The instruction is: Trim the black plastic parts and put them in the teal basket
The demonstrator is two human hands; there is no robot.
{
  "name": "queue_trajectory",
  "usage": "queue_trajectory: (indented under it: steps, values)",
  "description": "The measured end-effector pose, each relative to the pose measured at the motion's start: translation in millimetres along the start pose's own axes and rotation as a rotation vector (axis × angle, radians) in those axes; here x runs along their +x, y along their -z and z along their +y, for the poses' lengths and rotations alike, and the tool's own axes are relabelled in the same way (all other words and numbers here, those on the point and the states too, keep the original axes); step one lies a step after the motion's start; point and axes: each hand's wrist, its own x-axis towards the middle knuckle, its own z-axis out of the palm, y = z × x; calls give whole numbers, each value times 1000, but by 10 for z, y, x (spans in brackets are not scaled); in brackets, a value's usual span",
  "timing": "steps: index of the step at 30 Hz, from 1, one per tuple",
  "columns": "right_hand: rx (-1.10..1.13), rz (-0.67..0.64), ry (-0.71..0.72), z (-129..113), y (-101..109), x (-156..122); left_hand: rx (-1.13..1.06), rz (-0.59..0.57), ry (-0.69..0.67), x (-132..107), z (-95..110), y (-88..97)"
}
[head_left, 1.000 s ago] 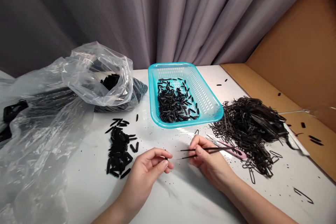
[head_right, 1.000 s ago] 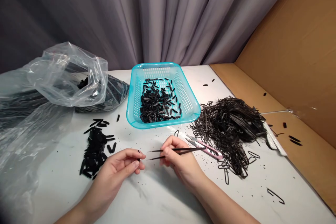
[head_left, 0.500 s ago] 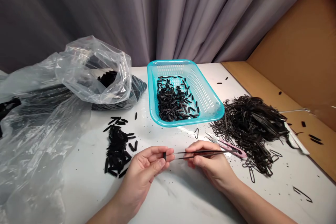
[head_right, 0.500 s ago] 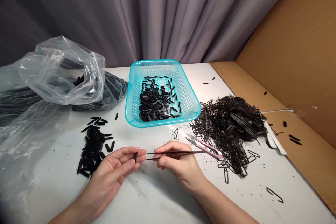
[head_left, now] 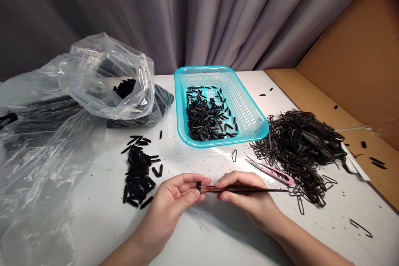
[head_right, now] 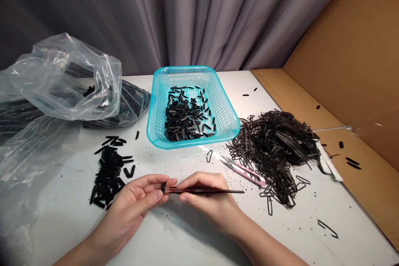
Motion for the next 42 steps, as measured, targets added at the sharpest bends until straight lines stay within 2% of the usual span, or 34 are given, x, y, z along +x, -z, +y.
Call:
queue_trajectory:
  steps: [14,19,26,31,38,42]
  values:
    - [69,60,-61,-2,-25,49,42,-25,10,-13,-18,12]
    - [119,47,-59,15,-25,70,31,-23,21,6,-27,7]
    - [282,-18,-137,92,24,55,32,-30,9,-3,-36,-20]
    - [319,-32,-160,73,27,64,41,-33,6,-15,-38,-23]
    - [262,-17,-152,90,32,69,21,-3,16,-14,-49,-12]
    - [46,10,-35,67,26,36,12,-4,18,-20,-39,-11]
